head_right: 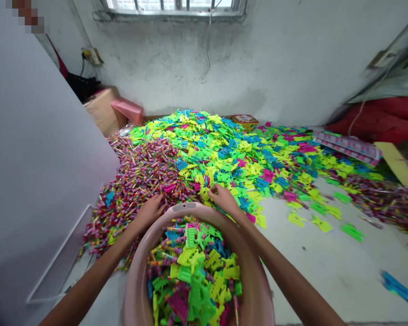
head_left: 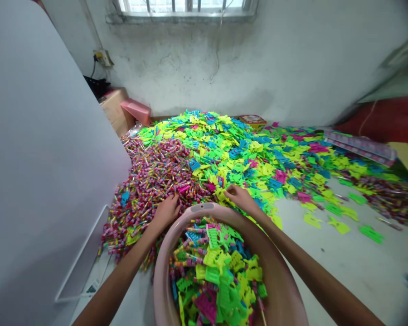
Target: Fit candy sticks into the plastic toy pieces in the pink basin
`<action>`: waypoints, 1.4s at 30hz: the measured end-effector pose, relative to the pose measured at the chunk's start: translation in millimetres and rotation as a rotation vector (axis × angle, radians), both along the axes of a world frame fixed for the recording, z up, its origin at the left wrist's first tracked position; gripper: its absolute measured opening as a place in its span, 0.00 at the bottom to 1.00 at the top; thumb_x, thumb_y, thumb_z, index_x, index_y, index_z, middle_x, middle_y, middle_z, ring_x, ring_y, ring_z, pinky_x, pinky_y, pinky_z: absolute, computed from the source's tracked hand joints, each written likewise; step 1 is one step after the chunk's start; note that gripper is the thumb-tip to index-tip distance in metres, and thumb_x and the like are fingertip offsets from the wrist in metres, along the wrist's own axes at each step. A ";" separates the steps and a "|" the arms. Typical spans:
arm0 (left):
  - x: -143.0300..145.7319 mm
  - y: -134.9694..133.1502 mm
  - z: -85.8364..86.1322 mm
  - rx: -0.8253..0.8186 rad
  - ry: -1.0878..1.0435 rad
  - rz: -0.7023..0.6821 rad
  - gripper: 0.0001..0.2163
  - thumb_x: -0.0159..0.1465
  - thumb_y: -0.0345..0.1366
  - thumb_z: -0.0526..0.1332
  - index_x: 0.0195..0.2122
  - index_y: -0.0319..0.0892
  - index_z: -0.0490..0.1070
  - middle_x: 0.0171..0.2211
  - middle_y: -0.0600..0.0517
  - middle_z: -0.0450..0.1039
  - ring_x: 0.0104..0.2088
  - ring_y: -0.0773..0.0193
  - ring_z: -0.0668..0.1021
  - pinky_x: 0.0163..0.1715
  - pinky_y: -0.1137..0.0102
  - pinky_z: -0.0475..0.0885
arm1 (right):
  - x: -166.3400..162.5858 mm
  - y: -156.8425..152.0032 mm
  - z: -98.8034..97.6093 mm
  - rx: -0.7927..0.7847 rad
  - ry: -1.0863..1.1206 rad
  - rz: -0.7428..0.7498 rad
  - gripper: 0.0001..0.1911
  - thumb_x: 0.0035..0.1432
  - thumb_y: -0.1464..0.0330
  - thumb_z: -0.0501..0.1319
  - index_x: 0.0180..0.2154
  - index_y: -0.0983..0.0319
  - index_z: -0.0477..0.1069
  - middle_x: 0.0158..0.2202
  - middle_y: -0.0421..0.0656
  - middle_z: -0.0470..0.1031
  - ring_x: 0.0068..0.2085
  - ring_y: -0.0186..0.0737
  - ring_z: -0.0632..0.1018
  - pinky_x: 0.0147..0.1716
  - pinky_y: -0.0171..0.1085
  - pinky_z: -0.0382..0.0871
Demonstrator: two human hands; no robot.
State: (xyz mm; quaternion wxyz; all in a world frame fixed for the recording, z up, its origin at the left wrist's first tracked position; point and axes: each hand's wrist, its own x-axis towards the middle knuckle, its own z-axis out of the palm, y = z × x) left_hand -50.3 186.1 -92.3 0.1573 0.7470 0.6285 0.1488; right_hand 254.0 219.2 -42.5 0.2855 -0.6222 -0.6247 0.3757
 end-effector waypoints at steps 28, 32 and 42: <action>50.4 -122.9 125.1 0.061 -1.105 0.081 0.08 0.66 0.42 0.67 0.42 0.45 0.77 0.36 0.53 0.77 0.35 0.67 0.79 0.33 0.77 0.75 | -66.1 -146.3 90.9 -0.002 0.356 0.143 0.20 0.61 0.52 0.65 0.49 0.57 0.78 0.47 0.46 0.81 0.42 0.49 0.81 0.40 0.42 0.77; 47.1 -122.2 132.8 0.039 -1.102 0.081 0.09 0.65 0.43 0.67 0.41 0.45 0.79 0.33 0.54 0.78 0.26 0.71 0.76 0.23 0.79 0.72 | -67.5 -151.0 100.9 0.066 0.335 0.210 0.18 0.65 0.54 0.62 0.51 0.56 0.78 0.49 0.44 0.80 0.45 0.47 0.81 0.38 0.38 0.78; 44.7 -124.6 135.0 0.053 -1.101 0.027 0.07 0.65 0.41 0.67 0.39 0.44 0.78 0.30 0.54 0.77 0.23 0.70 0.75 0.20 0.78 0.72 | -72.0 -158.0 101.3 0.261 0.129 0.162 0.14 0.67 0.58 0.61 0.46 0.58 0.78 0.41 0.46 0.83 0.44 0.50 0.82 0.48 0.45 0.75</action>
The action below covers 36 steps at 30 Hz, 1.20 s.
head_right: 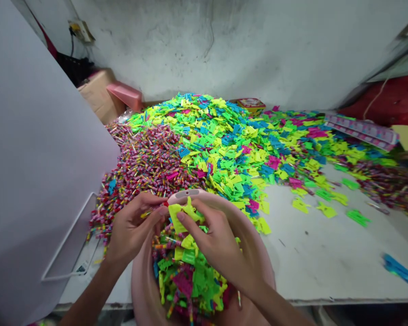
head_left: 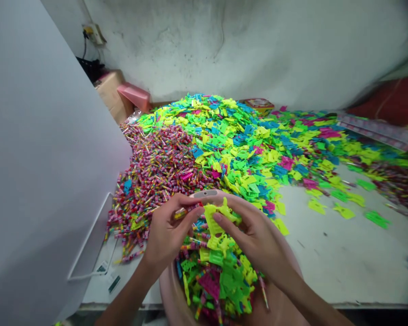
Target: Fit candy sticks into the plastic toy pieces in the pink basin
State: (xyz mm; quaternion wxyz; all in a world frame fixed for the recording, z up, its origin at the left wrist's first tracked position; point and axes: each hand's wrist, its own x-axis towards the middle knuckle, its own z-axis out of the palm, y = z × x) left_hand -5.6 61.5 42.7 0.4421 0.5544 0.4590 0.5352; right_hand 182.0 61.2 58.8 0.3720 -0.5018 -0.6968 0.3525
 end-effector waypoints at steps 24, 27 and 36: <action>0.7 -7.8 -12.7 0.566 1.225 0.153 0.32 0.65 0.57 0.61 0.58 0.31 0.65 0.48 0.37 0.75 0.47 0.44 0.74 0.49 0.54 0.63 | -20.4 -5.2 -6.6 -0.224 0.179 -0.169 0.16 0.62 0.54 0.62 0.43 0.57 0.79 0.36 0.44 0.81 0.35 0.48 0.79 0.33 0.40 0.76; -0.2 -7.2 -15.5 0.600 1.246 0.102 0.31 0.66 0.60 0.56 0.53 0.32 0.67 0.43 0.39 0.74 0.43 0.47 0.73 0.45 0.57 0.62 | -19.6 -7.5 -13.4 -0.248 0.184 -0.209 0.19 0.60 0.51 0.62 0.42 0.57 0.79 0.39 0.44 0.81 0.37 0.49 0.79 0.34 0.40 0.75; 2.4 -9.4 -29.6 0.652 1.157 0.084 0.16 0.69 0.50 0.59 0.42 0.39 0.70 0.37 0.45 0.76 0.39 0.52 0.74 0.41 0.61 0.61 | -21.7 -6.6 -27.2 -0.223 0.176 -0.205 0.20 0.62 0.52 0.61 0.43 0.61 0.77 0.38 0.44 0.80 0.36 0.47 0.77 0.36 0.40 0.72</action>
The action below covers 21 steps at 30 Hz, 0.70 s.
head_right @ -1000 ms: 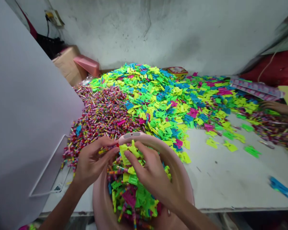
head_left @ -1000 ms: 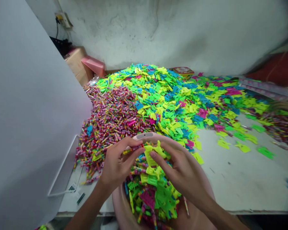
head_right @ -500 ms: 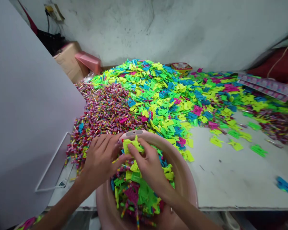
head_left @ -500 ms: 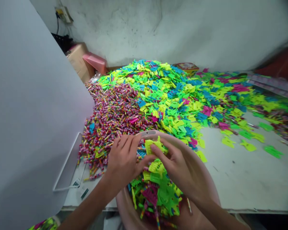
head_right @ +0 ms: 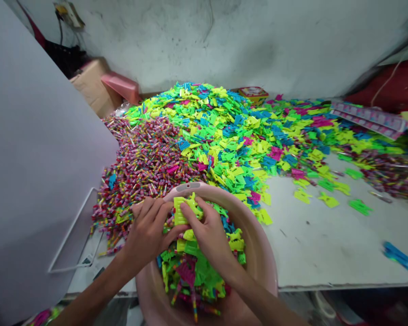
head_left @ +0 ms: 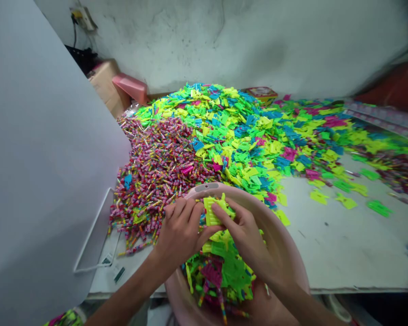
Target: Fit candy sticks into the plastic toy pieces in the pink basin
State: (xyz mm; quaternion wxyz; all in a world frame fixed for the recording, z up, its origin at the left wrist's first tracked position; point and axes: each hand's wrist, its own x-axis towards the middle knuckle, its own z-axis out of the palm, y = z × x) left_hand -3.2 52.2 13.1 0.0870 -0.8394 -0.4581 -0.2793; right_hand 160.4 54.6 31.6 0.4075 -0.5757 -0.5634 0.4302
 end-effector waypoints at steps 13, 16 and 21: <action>-49.6 109.5 -79.6 -0.535 -0.155 0.294 0.09 0.68 0.40 0.63 0.40 0.38 0.76 0.41 0.45 0.78 0.44 0.55 0.79 0.47 0.58 0.74 | 137.3 137.2 -82.8 0.146 -0.681 -0.111 0.17 0.63 0.55 0.64 0.42 0.64 0.77 0.50 0.55 0.78 0.54 0.58 0.75 0.57 0.59 0.65; -43.8 118.0 -104.6 -0.568 -0.158 0.320 0.12 0.69 0.41 0.63 0.49 0.39 0.73 0.49 0.46 0.75 0.47 0.57 0.79 0.48 0.56 0.76 | 135.7 148.4 -105.9 0.107 -0.663 -0.075 0.14 0.67 0.60 0.63 0.47 0.63 0.75 0.50 0.47 0.77 0.49 0.46 0.79 0.51 0.51 0.73; -50.7 113.5 -107.8 -0.548 -0.305 0.345 0.10 0.69 0.41 0.62 0.42 0.38 0.75 0.43 0.47 0.77 0.44 0.58 0.79 0.47 0.57 0.75 | 134.2 151.9 -104.3 0.103 -0.511 -0.222 0.12 0.68 0.62 0.62 0.49 0.62 0.74 0.52 0.47 0.76 0.49 0.45 0.78 0.50 0.50 0.74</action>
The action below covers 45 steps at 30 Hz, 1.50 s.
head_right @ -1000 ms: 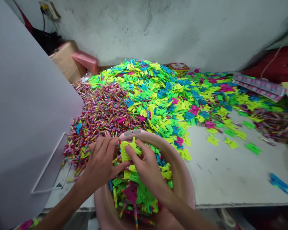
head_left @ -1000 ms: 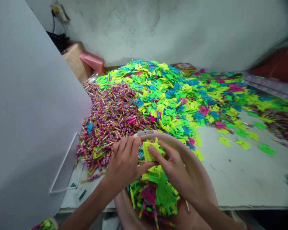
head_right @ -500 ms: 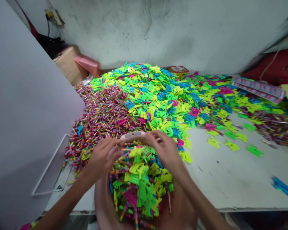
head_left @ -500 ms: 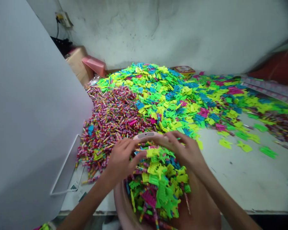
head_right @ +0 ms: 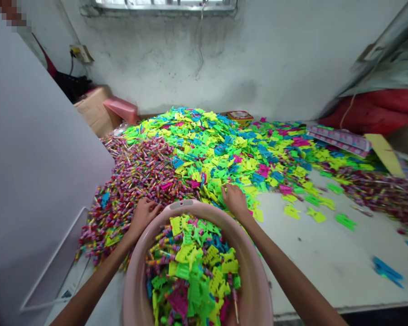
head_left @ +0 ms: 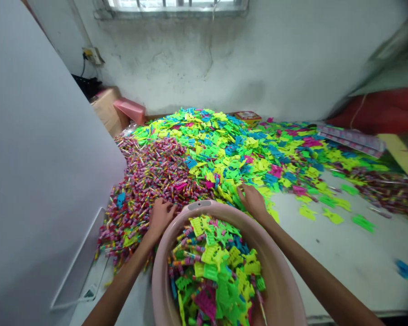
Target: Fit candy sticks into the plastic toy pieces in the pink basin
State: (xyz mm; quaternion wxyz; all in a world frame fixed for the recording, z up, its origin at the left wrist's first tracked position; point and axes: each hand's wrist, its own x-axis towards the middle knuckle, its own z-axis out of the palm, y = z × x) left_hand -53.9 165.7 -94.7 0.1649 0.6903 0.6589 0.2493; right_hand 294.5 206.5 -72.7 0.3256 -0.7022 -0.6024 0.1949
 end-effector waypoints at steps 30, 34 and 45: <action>45.8 -109.8 143.6 -0.019 -0.836 -0.289 0.11 0.72 0.41 0.59 0.48 0.44 0.78 0.42 0.49 0.77 0.43 0.62 0.78 0.43 0.72 0.72 | -99.0 -146.6 131.8 -0.087 0.553 0.478 0.20 0.62 0.55 0.66 0.53 0.52 0.78 0.52 0.46 0.80 0.52 0.51 0.80 0.39 0.40 0.81; 46.3 -110.4 140.4 -0.031 -0.745 -0.315 0.11 0.72 0.41 0.59 0.48 0.44 0.78 0.40 0.50 0.77 0.39 0.64 0.77 0.39 0.73 0.70 | -99.8 -149.4 134.7 -0.065 0.536 0.471 0.18 0.65 0.54 0.63 0.53 0.52 0.78 0.49 0.44 0.81 0.44 0.47 0.82 0.34 0.39 0.80; 39.9 -111.0 147.9 0.011 -0.566 -0.399 0.14 0.73 0.39 0.55 0.36 0.40 0.77 0.22 0.57 0.66 0.23 0.72 0.66 0.24 0.74 0.59 | -101.4 -154.9 118.7 -0.022 0.474 0.400 0.14 0.65 0.54 0.63 0.44 0.56 0.76 0.35 0.42 0.80 0.34 0.44 0.81 0.27 0.37 0.76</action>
